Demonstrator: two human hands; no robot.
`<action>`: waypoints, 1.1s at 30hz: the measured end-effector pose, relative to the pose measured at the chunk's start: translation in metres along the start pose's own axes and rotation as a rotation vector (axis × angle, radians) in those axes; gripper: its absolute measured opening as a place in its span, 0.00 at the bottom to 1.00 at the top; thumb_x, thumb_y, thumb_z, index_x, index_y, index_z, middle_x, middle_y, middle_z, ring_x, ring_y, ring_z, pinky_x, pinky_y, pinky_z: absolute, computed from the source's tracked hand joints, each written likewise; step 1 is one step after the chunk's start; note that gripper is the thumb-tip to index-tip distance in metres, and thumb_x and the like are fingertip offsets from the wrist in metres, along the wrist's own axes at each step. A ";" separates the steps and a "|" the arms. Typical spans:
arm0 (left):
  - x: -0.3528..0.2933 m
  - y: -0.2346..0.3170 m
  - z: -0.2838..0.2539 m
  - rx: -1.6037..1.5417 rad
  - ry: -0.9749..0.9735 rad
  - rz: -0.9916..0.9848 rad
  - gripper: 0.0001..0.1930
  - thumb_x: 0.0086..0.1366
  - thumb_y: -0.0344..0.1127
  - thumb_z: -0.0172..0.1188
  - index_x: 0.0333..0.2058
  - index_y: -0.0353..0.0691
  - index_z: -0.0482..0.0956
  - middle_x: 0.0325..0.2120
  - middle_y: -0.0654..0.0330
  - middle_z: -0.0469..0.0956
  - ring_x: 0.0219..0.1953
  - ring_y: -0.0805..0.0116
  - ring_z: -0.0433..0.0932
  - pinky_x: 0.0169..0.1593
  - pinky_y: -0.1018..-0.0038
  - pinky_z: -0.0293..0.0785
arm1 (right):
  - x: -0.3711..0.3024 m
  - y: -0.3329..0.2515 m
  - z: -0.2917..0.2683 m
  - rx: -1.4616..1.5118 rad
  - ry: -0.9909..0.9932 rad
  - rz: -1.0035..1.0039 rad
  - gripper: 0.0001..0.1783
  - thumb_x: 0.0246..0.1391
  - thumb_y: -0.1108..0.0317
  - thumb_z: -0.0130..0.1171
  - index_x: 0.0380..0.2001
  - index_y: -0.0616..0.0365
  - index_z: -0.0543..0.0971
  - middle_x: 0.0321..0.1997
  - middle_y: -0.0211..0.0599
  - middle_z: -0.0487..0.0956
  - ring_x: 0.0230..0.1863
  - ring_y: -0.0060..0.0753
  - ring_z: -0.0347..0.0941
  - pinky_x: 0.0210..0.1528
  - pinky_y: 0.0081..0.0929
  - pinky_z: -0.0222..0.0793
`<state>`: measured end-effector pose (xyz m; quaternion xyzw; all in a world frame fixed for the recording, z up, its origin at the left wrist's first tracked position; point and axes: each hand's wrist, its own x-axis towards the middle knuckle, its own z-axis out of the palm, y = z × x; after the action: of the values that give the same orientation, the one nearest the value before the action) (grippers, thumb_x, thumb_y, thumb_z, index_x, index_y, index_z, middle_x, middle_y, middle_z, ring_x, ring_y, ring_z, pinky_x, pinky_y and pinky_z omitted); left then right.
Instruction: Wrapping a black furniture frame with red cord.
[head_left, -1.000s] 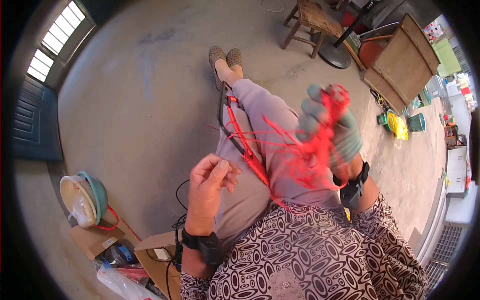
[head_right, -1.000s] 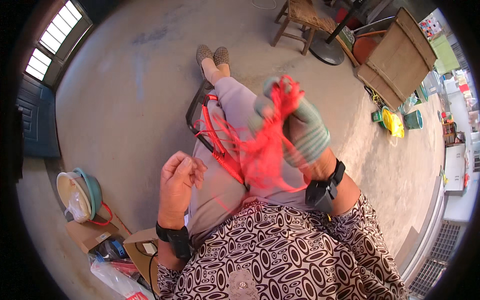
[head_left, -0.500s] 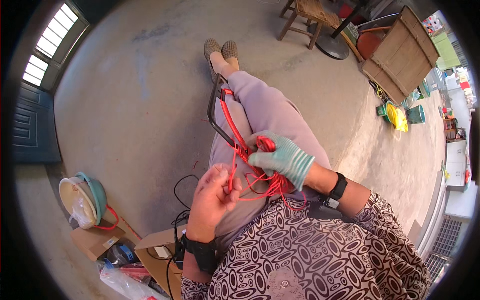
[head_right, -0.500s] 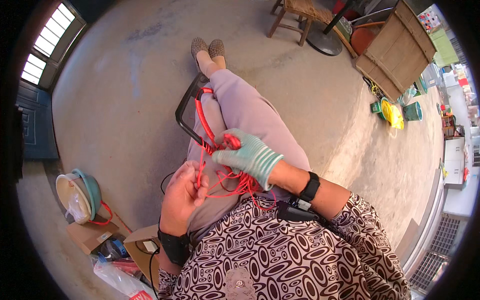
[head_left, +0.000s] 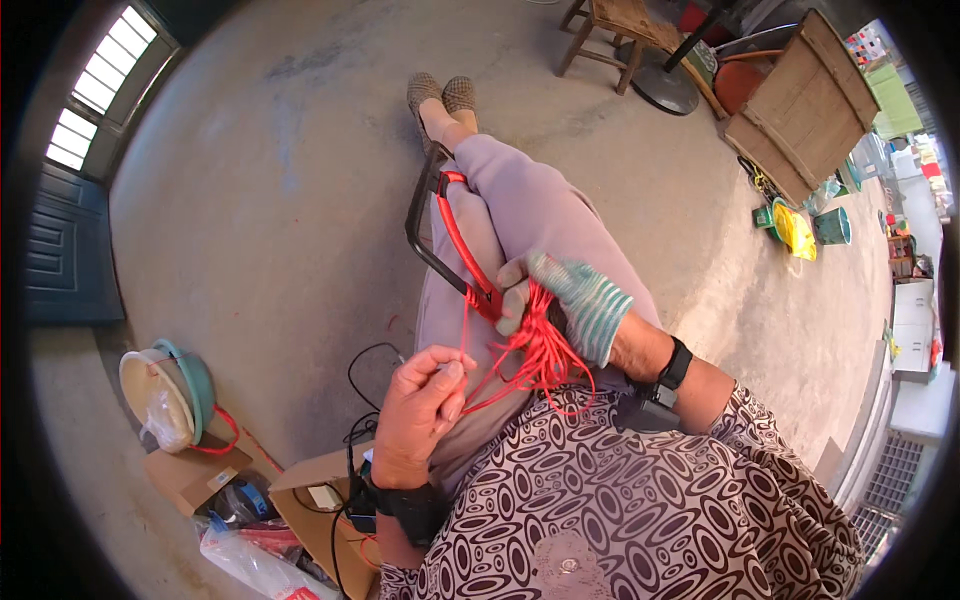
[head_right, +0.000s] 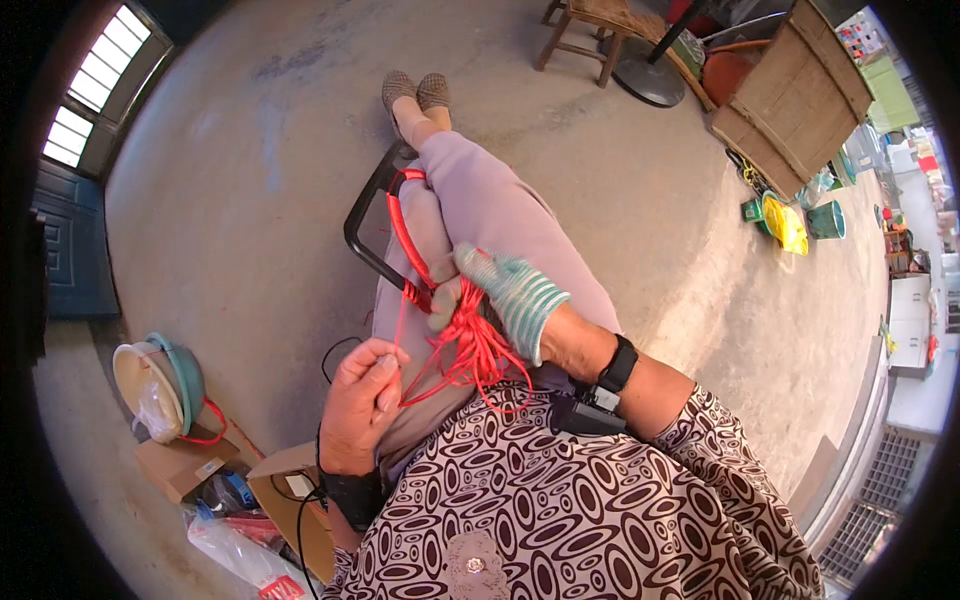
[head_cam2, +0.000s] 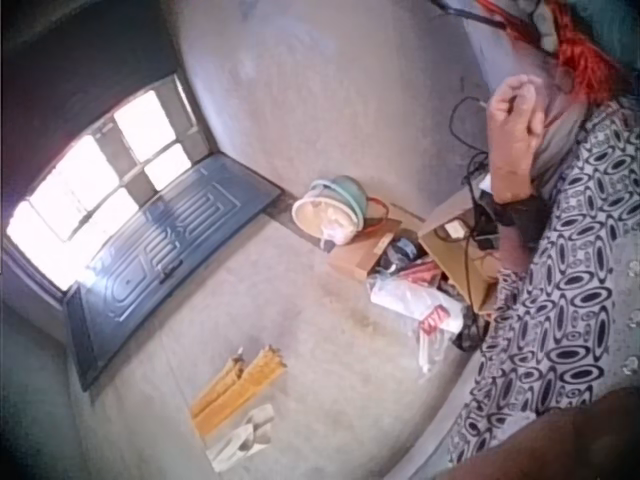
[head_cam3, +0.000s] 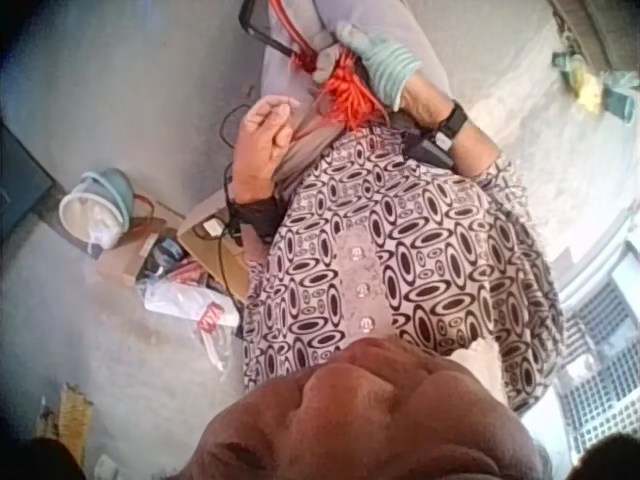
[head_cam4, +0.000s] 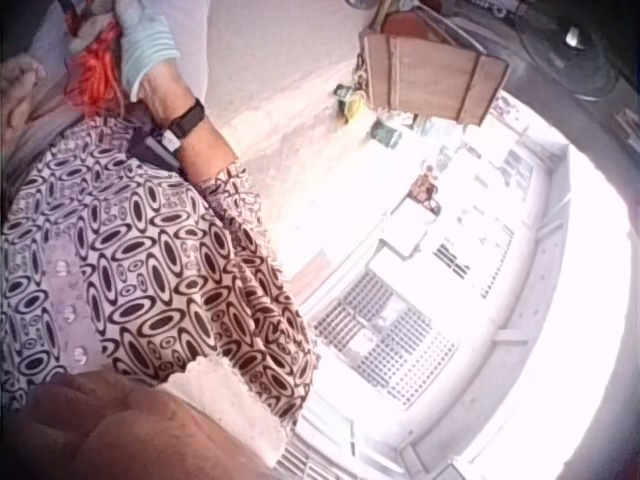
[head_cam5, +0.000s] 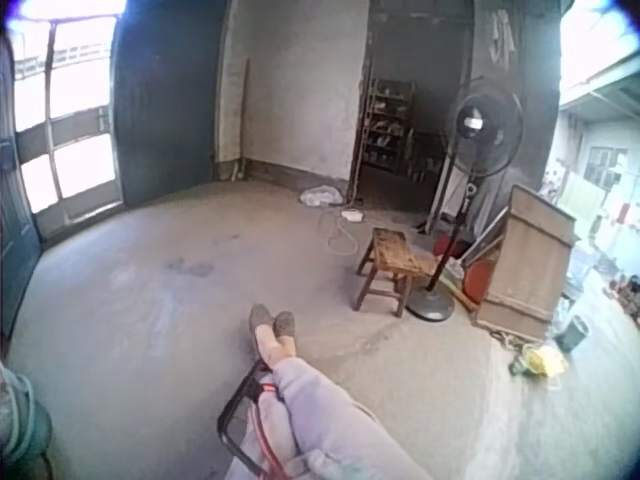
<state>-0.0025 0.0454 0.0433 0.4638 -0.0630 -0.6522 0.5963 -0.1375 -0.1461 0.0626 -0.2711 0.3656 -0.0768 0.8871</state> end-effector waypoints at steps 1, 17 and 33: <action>0.000 0.000 -0.002 -0.126 -0.061 -0.015 0.04 0.67 0.31 0.52 0.35 0.38 0.74 0.25 0.63 0.75 0.21 0.79 0.70 0.22 0.85 0.61 | -0.001 -0.002 -0.004 -0.001 0.006 -0.003 0.22 0.62 0.51 0.50 0.41 0.63 0.73 0.26 0.37 0.77 0.26 0.32 0.75 0.31 0.27 0.73; 0.024 -0.030 0.013 -0.600 -0.192 0.237 0.04 0.63 0.32 0.54 0.33 0.43 0.79 0.61 0.52 0.63 0.64 0.51 0.58 0.56 0.58 0.67 | -0.007 -0.077 -0.123 -0.077 0.493 -0.501 0.24 0.63 0.50 0.49 0.39 0.67 0.72 0.33 0.47 0.78 0.35 0.45 0.77 0.41 0.40 0.75; 0.023 -0.038 -0.010 -0.622 -0.333 0.319 0.06 0.64 0.32 0.54 0.39 0.40 0.72 0.43 0.59 0.70 0.45 0.64 0.71 0.43 0.68 0.73 | -0.084 -0.192 -0.356 -0.018 0.738 -0.828 0.16 0.63 0.56 0.50 0.29 0.58 0.73 0.20 0.29 0.71 0.21 0.26 0.65 0.25 0.25 0.64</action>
<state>-0.0200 0.0416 0.0010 0.1329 -0.0295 -0.6057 0.7839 -0.4317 -0.4311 0.0083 -0.3546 0.5158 -0.5059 0.5935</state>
